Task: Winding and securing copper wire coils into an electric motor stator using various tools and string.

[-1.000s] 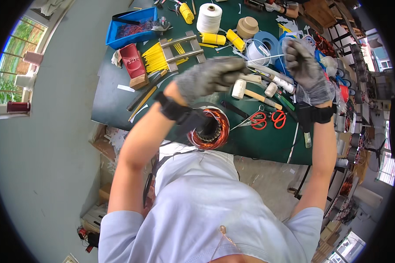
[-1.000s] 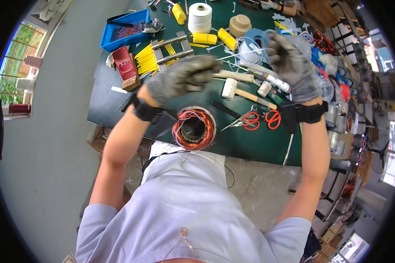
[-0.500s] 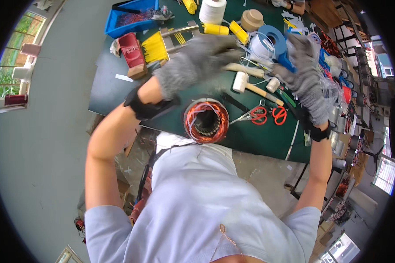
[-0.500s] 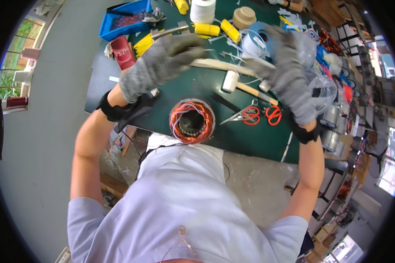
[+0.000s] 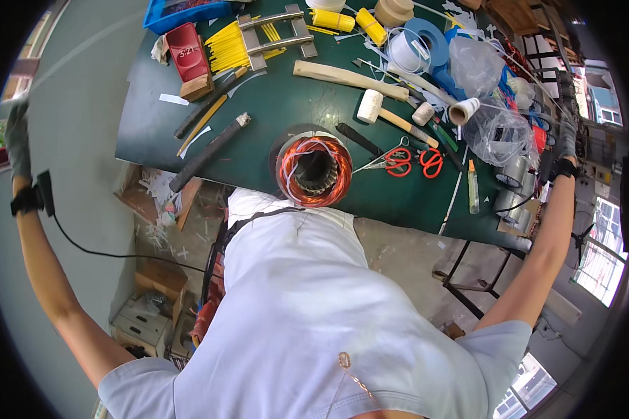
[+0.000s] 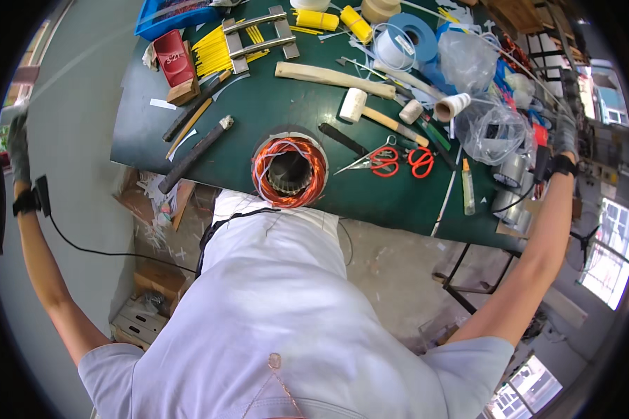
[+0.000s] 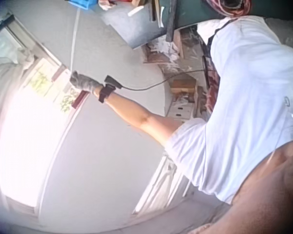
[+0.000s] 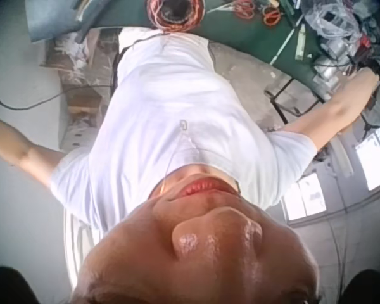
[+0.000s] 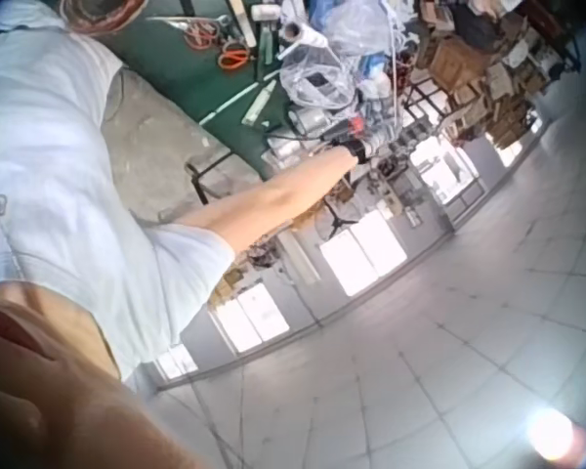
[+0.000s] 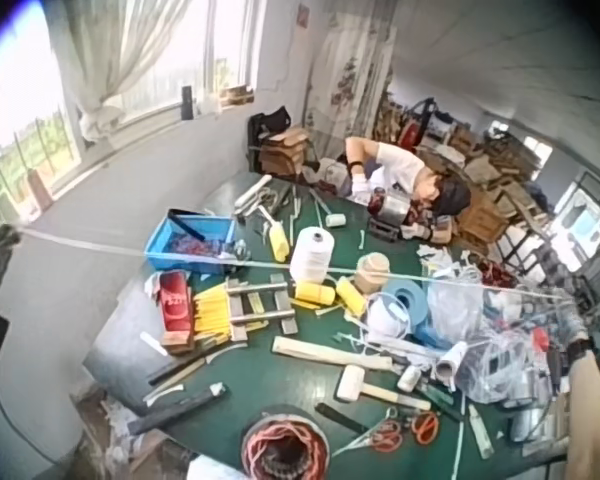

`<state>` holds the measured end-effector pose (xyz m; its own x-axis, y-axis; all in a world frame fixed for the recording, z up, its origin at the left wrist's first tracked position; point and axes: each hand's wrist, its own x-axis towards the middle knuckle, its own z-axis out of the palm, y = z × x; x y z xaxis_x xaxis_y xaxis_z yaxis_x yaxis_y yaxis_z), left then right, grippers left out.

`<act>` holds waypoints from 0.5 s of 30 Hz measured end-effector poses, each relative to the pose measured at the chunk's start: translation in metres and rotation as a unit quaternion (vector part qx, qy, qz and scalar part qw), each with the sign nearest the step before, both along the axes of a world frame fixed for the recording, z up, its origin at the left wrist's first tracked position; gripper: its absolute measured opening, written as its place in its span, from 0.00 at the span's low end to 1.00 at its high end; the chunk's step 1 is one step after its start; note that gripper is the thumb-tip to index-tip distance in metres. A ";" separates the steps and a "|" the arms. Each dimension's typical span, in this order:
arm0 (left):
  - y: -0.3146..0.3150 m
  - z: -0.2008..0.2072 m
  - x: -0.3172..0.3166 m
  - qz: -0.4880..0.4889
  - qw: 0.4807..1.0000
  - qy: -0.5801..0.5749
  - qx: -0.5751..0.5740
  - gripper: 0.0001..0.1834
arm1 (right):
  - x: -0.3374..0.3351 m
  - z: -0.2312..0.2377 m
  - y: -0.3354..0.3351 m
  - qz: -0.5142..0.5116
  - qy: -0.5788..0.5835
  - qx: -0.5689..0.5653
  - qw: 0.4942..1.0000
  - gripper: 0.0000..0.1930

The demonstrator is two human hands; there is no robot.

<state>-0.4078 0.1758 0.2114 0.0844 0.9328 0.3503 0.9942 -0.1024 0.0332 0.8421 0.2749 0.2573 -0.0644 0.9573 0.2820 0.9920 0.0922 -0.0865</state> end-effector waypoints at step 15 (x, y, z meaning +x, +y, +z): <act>-0.375 -0.064 -0.146 0.504 0.850 -0.143 0.049 0.23 | -0.021 0.096 -0.043 -0.139 0.452 0.000 0.881 0.19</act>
<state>-0.5538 -0.1995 0.1470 -0.8423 0.4460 0.3026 0.5316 0.7802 0.3298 0.8212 0.2314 0.3536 0.4233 0.9007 0.0980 0.5029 -0.1436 -0.8524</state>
